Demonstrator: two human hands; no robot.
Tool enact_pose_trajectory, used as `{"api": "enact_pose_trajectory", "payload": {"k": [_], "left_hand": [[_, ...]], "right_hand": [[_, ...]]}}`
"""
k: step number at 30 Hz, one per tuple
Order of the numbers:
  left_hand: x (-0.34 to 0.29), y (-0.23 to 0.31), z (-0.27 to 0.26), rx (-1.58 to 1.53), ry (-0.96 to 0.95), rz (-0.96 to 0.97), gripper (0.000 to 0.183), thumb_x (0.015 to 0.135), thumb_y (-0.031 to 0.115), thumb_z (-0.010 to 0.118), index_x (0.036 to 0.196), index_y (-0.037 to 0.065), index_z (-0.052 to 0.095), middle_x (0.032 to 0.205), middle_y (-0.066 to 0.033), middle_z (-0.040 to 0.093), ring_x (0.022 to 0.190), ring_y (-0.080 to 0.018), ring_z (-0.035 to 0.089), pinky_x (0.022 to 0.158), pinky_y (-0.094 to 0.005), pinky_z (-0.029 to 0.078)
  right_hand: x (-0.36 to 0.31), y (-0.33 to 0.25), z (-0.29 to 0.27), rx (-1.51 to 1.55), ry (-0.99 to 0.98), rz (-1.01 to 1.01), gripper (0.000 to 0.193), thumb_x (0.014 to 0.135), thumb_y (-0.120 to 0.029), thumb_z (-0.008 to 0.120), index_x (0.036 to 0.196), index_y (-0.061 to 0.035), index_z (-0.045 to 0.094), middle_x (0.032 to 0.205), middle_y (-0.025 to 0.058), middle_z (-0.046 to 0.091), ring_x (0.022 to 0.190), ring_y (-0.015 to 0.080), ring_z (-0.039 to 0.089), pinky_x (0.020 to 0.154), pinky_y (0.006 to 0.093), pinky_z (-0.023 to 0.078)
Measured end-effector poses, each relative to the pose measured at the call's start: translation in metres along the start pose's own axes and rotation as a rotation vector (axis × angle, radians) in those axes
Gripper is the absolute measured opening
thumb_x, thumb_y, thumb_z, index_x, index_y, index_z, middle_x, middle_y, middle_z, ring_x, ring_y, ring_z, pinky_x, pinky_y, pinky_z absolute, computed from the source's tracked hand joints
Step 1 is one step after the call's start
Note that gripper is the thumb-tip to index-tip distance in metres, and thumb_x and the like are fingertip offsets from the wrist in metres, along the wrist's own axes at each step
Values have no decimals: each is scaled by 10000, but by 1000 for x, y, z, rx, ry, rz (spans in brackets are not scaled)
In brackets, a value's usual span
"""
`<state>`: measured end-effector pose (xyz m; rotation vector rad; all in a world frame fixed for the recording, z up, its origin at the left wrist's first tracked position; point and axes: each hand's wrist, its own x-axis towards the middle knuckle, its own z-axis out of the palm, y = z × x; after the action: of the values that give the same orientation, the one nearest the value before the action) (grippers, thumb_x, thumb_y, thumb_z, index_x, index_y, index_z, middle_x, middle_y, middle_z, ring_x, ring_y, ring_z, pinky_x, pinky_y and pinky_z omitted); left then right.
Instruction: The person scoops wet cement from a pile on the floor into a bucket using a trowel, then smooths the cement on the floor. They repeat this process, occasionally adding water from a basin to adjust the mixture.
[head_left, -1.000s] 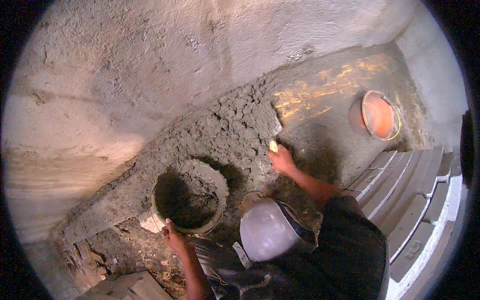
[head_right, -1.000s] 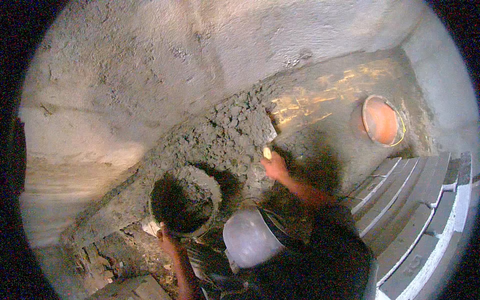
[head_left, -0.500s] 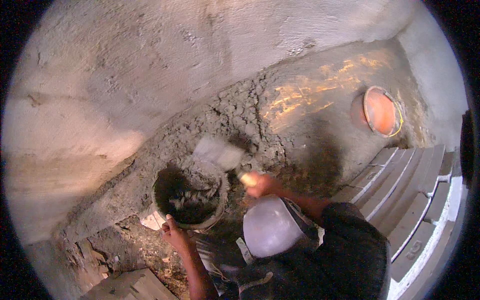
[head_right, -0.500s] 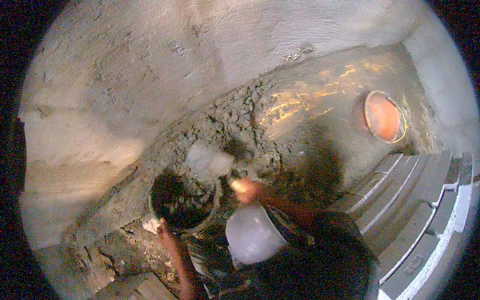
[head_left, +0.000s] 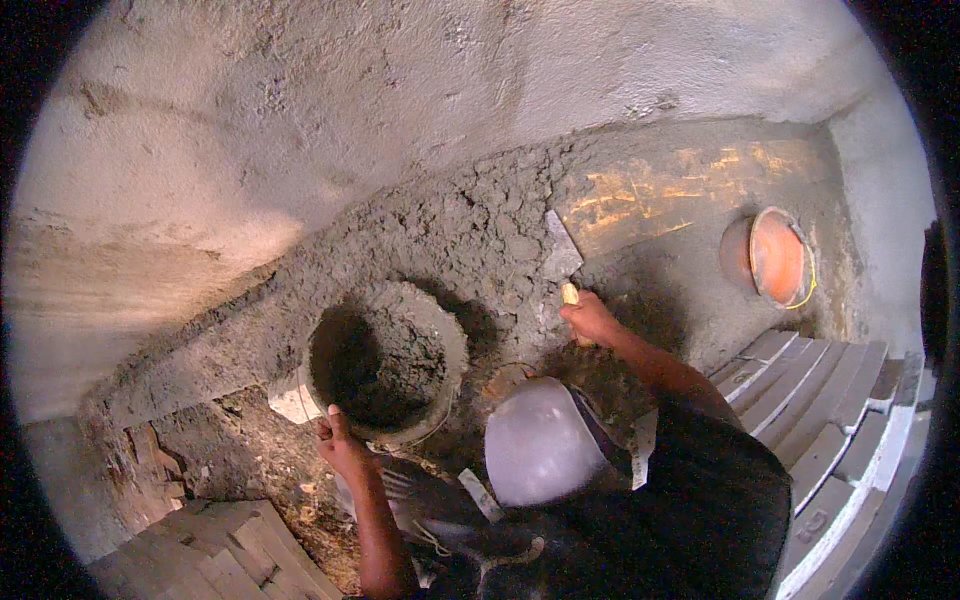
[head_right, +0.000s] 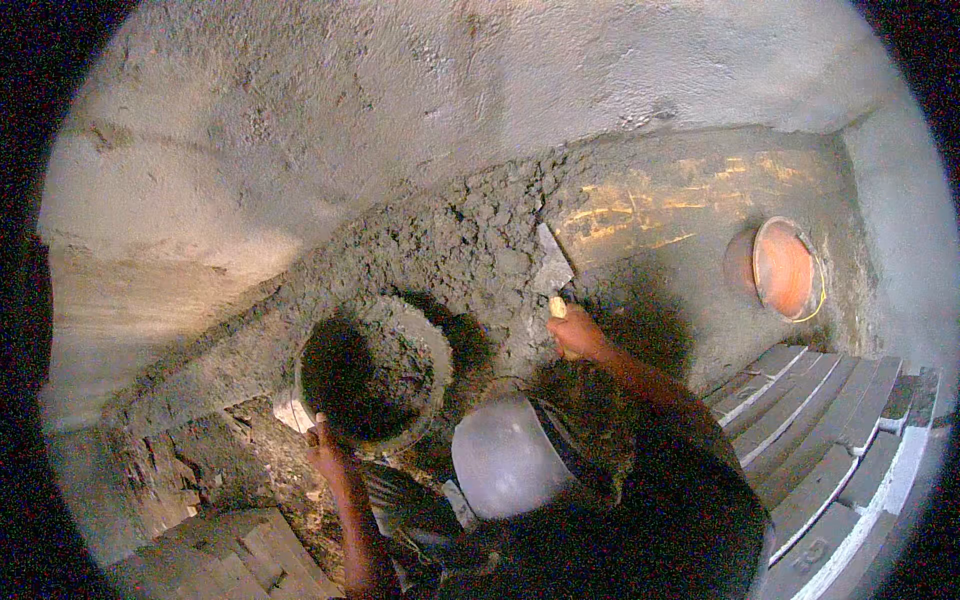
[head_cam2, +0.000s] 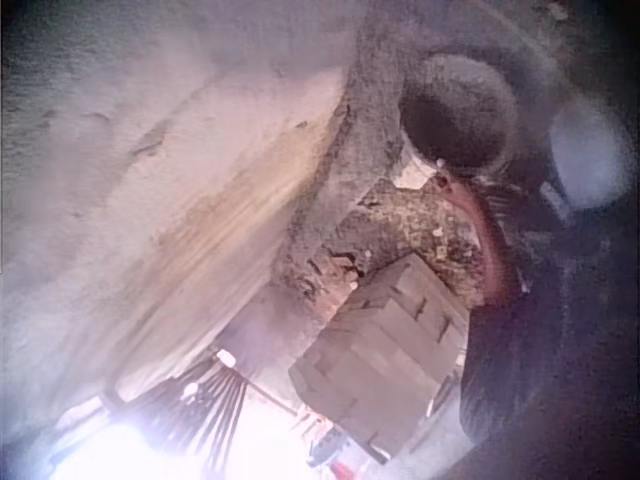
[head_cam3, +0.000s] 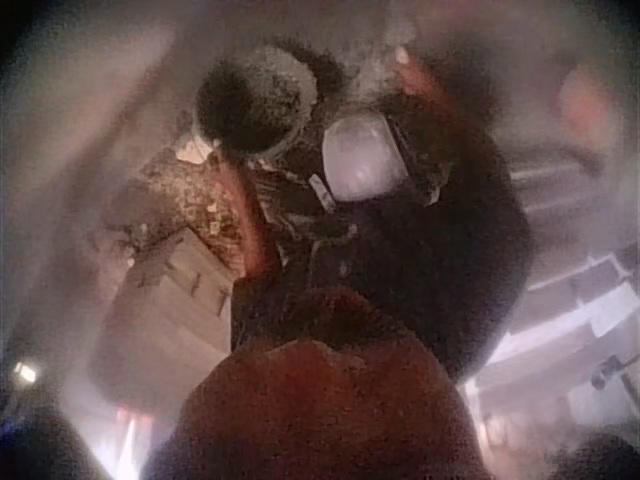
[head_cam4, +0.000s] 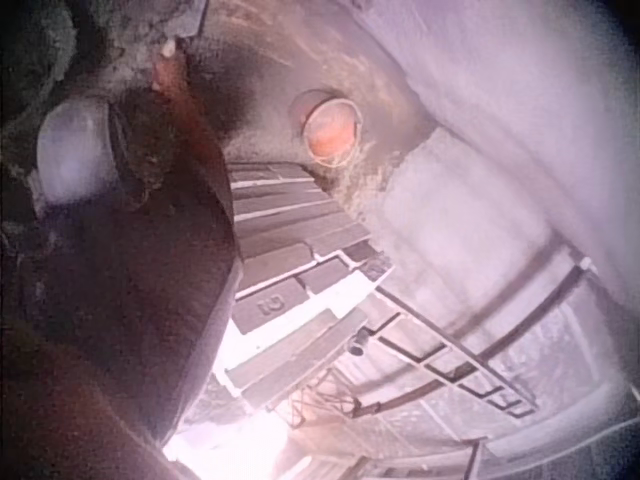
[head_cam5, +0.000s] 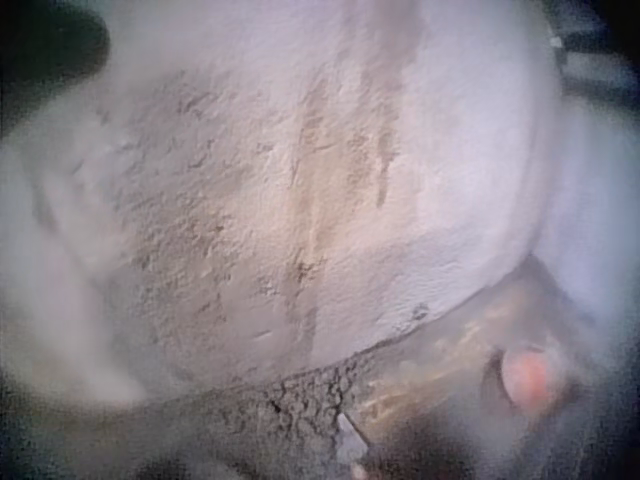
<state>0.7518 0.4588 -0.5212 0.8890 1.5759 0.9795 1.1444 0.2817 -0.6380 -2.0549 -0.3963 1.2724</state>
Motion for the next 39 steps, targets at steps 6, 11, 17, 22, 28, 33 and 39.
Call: {"api": "enact_pose_trajectory", "payload": {"k": [6,11,17,22,28,33,39], "left_hand": [[-11,7,19,-90,-40,33,248,812,238,628,704,93,458,690,6,471,596,-101,412,544,-263,353],[-11,10,14,-20,13,-2,299,808,260,632,667,117,410,661,14,470,571,-88,417,516,-256,353],[-23,16,31,-11,41,49,336,813,278,623,630,140,377,640,18,452,551,-81,386,494,-252,321],[-21,15,24,55,15,16,303,818,262,620,655,125,404,651,15,462,565,-83,387,527,-252,351],[-17,-2,6,-41,18,22,223,823,226,613,724,79,477,720,-6,511,635,-98,446,599,-252,389],[-19,1,2,-202,-14,8,195,822,219,609,801,39,537,767,-23,552,662,-113,498,624,-258,416],[9,-30,-45,-165,-4,-2,191,826,203,605,740,70,498,726,-31,544,632,-117,501,588,-272,428]], "right_hand": [[26,-4,10,-293,-99,-242,152,726,-127,547,753,14,496,612,110,556,458,172,535,403,344,421],[10,-28,26,107,-160,-27,158,729,-130,555,776,-7,467,583,50,495,435,147,498,380,316,407],[-24,-36,37,-165,-156,-337,282,733,-221,593,880,-28,449,680,133,555,541,272,556,483,390,440],[-80,-118,66,-566,-288,-423,361,731,-270,592,957,-19,464,800,241,579,741,409,566,650,466,439],[-34,-22,5,-315,231,-327,270,710,-241,619,811,-11,522,715,151,578,648,279,600,564,396,472],[17,67,-104,-518,231,-334,234,713,-222,598,760,-9,515,610,103,544,403,187,542,360,324,418],[38,35,-87,-511,63,-178,312,706,-217,581,928,-13,500,580,81,530,388,170,519,356,305,412]]}}
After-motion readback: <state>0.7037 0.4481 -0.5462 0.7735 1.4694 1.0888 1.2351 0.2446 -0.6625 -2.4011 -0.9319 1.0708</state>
